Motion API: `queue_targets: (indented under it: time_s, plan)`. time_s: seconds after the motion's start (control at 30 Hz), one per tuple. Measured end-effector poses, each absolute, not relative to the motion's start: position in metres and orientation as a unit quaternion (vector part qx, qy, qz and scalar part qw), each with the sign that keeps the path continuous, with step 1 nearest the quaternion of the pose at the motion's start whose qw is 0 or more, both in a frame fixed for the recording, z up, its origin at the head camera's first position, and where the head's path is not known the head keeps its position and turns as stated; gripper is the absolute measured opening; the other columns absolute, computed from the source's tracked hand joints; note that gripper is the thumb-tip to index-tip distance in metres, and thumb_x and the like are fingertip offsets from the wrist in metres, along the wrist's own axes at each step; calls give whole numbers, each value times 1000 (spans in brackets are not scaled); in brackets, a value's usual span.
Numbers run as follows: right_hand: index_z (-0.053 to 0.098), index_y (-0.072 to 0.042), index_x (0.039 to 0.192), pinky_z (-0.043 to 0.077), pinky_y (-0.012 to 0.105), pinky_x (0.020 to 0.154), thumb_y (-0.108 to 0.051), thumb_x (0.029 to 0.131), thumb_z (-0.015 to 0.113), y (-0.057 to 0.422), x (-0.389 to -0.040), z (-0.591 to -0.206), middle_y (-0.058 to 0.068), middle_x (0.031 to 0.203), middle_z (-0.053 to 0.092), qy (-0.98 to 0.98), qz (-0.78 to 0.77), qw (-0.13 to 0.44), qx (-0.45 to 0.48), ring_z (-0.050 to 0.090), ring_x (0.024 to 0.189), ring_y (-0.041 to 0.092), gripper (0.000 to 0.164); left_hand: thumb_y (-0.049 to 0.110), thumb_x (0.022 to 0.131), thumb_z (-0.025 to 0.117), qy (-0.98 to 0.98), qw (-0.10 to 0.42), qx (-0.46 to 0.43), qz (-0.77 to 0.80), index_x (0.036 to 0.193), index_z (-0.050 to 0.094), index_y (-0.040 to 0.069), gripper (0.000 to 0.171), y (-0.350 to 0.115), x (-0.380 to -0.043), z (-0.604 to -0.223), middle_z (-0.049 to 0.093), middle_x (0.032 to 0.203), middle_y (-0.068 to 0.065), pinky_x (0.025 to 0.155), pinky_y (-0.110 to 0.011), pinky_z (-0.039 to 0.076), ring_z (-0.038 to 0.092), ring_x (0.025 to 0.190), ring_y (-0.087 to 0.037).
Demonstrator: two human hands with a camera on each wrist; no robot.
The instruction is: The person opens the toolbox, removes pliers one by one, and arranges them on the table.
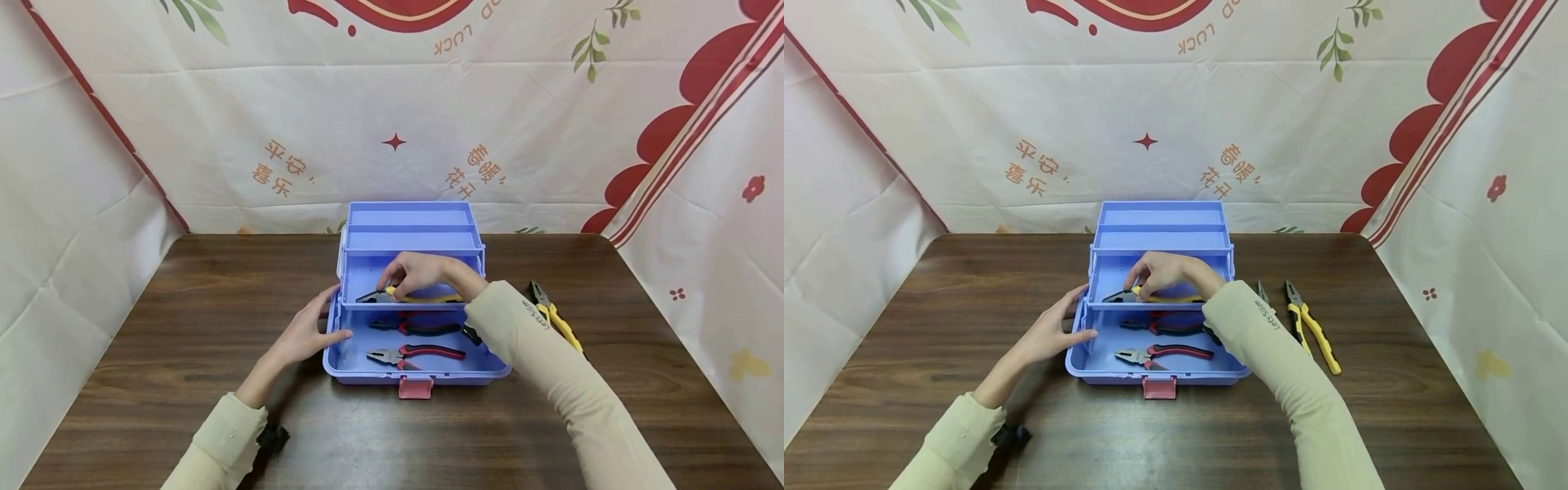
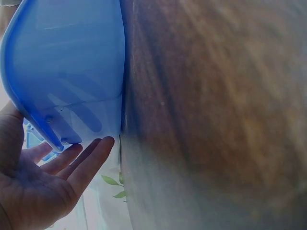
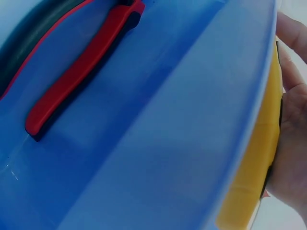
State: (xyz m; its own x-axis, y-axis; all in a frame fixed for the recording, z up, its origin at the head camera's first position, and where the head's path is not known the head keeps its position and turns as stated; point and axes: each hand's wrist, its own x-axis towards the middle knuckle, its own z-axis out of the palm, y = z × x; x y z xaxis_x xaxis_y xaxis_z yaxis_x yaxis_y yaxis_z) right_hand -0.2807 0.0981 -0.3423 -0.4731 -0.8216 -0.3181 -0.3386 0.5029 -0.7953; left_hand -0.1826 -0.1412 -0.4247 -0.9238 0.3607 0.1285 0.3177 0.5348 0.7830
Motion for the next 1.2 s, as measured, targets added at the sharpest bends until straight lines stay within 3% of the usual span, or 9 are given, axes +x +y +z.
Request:
queue_targets:
  time_s: [0.27,0.57,0.9,1.2]
  plan:
    - [61,2,107,33,24,54,1,78,63,102,-282,-344,4,68,53,782,-352,340,-385,39,58,12,29,31,74,71,874,23,197,443,139,23,9,84,-141,-181,-424,38,130,-15,85,-43,40,48,107,-27]
    - [61,2,109,44,27,63,-1,78,63,109,-284,-336,5,86,63,791,-372,306,-378,50,69,14,31,31,74,71,873,25,197,445,139,23,9,83,-141,-181,-424,39,129,-15,85,-43,40,49,107,-27]
    - [62,1,107,46,29,66,-3,78,65,118,-286,-316,7,87,64,803,-407,241,-363,54,73,19,30,30,75,71,873,23,202,443,139,23,8,83,-142,-180,-423,38,129,-16,84,-42,41,48,107,-27]
    - [58,3,111,42,46,79,0,80,62,134,-277,-298,14,89,63,801,-461,246,-292,58,82,24,32,31,74,71,874,19,202,441,139,22,8,84,-142,-180,-423,39,128,-16,83,-42,41,48,107,-27]
